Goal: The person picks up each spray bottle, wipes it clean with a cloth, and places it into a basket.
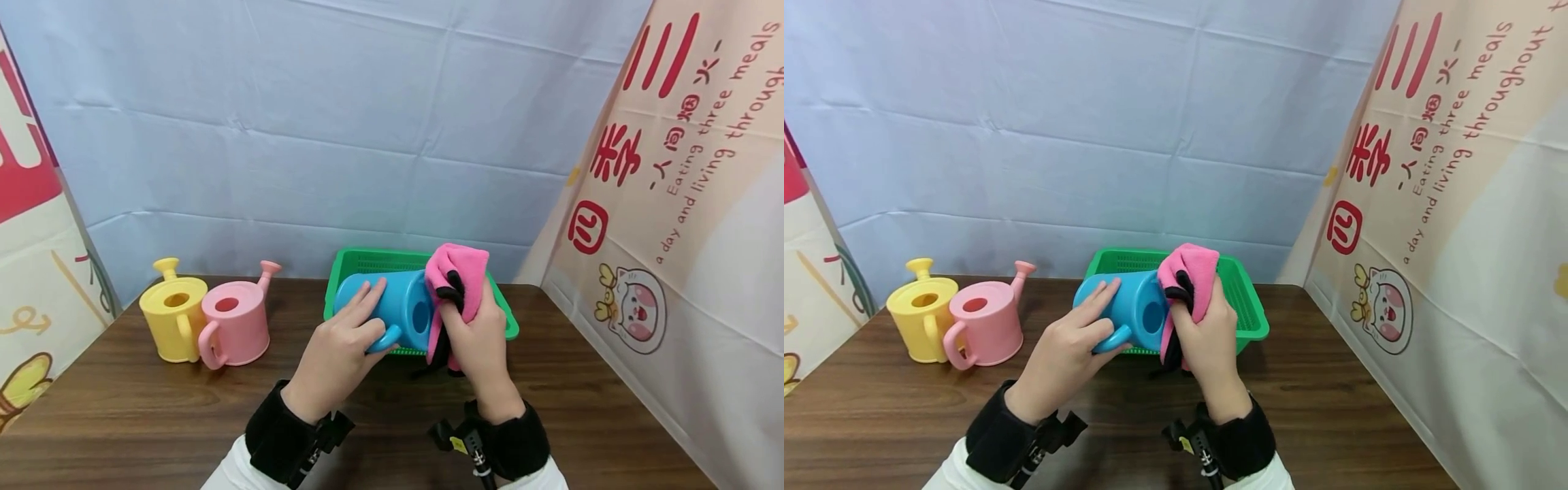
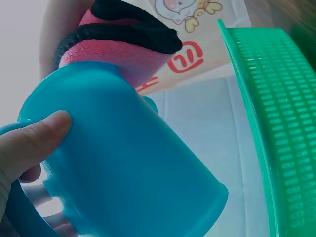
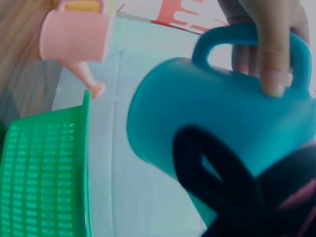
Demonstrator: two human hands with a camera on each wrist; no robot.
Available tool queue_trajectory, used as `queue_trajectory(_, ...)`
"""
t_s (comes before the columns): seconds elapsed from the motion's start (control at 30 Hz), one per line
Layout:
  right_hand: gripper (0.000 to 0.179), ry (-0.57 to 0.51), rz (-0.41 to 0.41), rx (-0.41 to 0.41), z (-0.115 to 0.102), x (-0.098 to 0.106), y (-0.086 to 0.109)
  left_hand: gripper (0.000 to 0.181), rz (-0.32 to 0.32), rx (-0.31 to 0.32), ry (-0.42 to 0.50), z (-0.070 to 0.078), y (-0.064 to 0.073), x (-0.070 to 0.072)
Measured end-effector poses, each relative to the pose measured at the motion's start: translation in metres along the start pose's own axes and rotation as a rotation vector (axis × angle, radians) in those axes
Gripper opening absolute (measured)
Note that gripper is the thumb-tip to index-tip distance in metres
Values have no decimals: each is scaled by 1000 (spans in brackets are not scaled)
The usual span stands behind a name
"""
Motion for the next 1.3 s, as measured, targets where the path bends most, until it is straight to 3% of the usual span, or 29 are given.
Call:
queue_trajectory(0.1, 14, -55, -51, -37, 1, 3, -1, 30, -7, 17, 15, 0, 0, 1)
queue_trajectory(0.17, 15, -83, -89, -7, 0, 3, 0, 31, -11, 31, 18, 0, 0, 1)
queue_trajectory(0.43, 44, -254, -261, 404, -13, -4, 12, 24, 53, 72, 34, -4, 2, 0)
queue_trajectory(0.53, 55, -334, -317, 523, -19, -7, 14, 35, 106, 77, 64, -7, 2, 0)
queue_trajectory(0.7, 64, -398, -361, 651, -21, -13, 13, 37, 155, 97, 83, -12, 3, 1)
queue_trajectory(0.83, 57, -340, -345, 709, -23, -16, 15, 34, 176, 114, 77, -13, 4, 2)
queue_trajectory(0.9, 57, -295, -306, 711, -23, -16, 16, 36, 173, 95, 73, -13, 4, 2)
queue_trajectory(0.97, 58, -272, -284, 661, -23, -14, 17, 36, 160, 62, 63, -12, 4, 3)
queue_trajectory(1.13, 45, -240, -241, 437, -18, -5, 16, 28, 128, -24, 22, -8, 3, 2)
queue_trajectory(1.3, 29, -79, -97, 224, -8, -1, 8, 37, 73, -59, -20, -4, 2, 3)
Point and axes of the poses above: each hand's wrist, its own y-axis away from the middle knuckle, its own x-axis out of the back of the hand, z = x × y, the point moved 1 cm from there along -y, towards the middle knuckle, and after that the axes turned 14 degrees about z, right-handed, at the moved point
